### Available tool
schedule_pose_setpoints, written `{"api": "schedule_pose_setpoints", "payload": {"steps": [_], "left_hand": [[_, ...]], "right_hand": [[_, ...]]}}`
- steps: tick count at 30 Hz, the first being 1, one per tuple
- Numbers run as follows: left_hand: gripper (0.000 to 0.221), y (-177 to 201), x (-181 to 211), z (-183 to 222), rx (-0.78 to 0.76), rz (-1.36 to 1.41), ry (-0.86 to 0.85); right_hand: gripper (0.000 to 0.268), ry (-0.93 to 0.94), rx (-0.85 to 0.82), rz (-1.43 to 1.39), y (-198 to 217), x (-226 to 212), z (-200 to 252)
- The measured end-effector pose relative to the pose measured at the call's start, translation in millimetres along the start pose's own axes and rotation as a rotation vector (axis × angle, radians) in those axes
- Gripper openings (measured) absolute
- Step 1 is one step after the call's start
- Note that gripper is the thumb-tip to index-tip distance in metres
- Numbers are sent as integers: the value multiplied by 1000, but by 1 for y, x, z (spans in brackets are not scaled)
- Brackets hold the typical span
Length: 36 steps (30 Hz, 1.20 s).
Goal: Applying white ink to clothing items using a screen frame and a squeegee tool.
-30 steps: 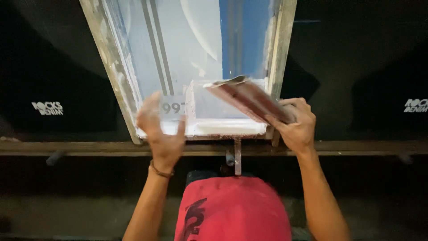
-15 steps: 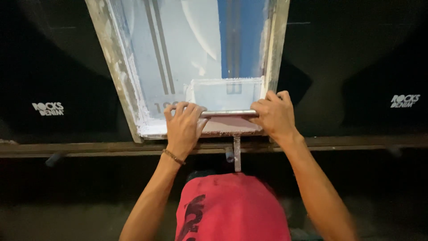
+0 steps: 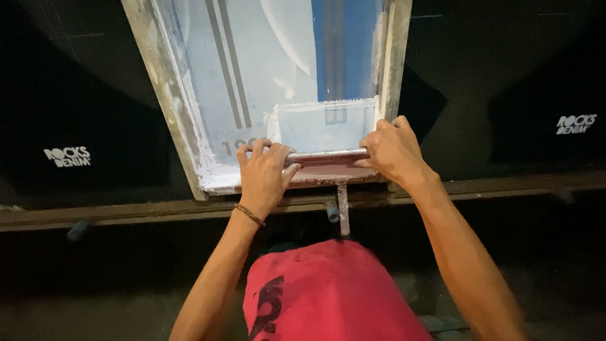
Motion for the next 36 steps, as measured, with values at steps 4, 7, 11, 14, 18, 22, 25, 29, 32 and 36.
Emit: {"api": "schedule_pose_setpoints", "payload": {"steps": [4, 7, 11, 14, 18, 22, 25, 29, 32, 36], "left_hand": [[26, -2, -3, -4, -8, 26, 12], [25, -3, -6, -8, -29, 54, 25], [27, -10, -12, -13, -78, 89, 35], [28, -13, -18, -20, -100, 116, 54], [30, -4, -19, -30, -135, 149, 65], [31, 19, -13, -37, -21, 180, 22], [30, 38, -1, -41, 131, 108, -83], [25, 31, 3, -35, 320, 2, -129], [22, 5, -1, -23, 374, -27, -112], [24, -6, 3, 3, 353, -49, -117]], "right_hand": [[41, -37, -53, 22, 15, -5, -6], [37, -57, -96, -5, 27, -8, -10], [39, -84, -113, -58, 31, -5, -15], [39, -76, -141, -69, 33, -3, -22], [42, -59, -186, -108, 34, 3, -29], [39, -75, -74, -194, 56, 9, -25], [38, -2, 191, -54, 67, 9, -20], [46, 83, 598, 139, 51, 9, -19], [37, 67, 764, 191, 43, -9, -8], [19, 33, 863, 202, 23, -28, 18]]}}
Point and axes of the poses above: each hand's wrist, its own z-axis away from the middle knuckle, its own y-axis out of the back of the hand, x = y × z, the point moved 4 cm from there along -z, towards the middle knuckle, and after that the axes turned 2 degrees about y, right-handed, at the moved point
